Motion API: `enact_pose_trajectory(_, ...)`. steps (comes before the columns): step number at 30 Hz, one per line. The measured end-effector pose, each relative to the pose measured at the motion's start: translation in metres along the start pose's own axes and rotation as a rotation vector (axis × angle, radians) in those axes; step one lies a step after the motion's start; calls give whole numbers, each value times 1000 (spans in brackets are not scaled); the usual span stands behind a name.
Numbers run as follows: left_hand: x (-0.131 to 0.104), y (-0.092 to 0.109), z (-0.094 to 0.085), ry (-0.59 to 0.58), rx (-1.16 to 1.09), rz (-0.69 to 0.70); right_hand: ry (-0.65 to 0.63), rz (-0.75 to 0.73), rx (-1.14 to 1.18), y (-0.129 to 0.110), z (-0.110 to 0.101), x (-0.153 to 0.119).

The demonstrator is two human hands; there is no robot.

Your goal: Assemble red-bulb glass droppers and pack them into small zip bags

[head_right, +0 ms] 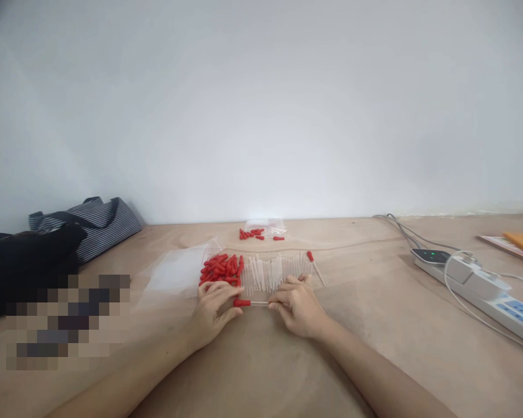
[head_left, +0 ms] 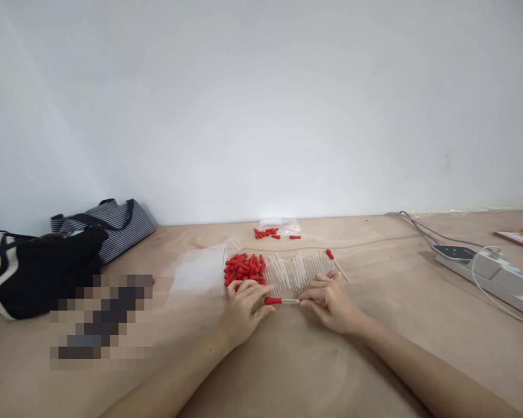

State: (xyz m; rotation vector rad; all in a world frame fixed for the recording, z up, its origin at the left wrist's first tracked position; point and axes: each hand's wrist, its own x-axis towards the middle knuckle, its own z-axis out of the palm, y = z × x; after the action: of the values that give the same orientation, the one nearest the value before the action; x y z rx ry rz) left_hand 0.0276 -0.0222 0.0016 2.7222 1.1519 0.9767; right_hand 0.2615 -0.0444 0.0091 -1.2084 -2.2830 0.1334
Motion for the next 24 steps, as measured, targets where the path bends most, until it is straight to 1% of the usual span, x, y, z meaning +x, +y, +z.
enact_pose_trajectory(2, -1, -5, -1, -23, 65, -51, 98, 151, -18, 12, -2, 0)
enact_pose_trajectory(5, -2, -8, -1, -29, 158, -73, 298, 519, -116, 37, -6, 0)
enact_pose_trajectory(6, -2, -8, -1, -25, 177, -71, 331, 621, -159, 45, -7, -1)
enact_pose_trajectory(8, -2, -7, -1, -15, 194, -67, 331, 751, -238, 57, -9, -2)
enact_pose_trajectory(12, -3, -5, -2, -7, 197, -60, 250, 838, -337, 66, -8, -5)
enact_pose_trajectory(18, -3, -4, -2, -32, 185, -40, 143, 874, -361, 66, -3, -6)
enact_pose_trajectory(24, -2, -3, -2, -23, 186, -79, 142, 883, -373, 66, -2, -4)
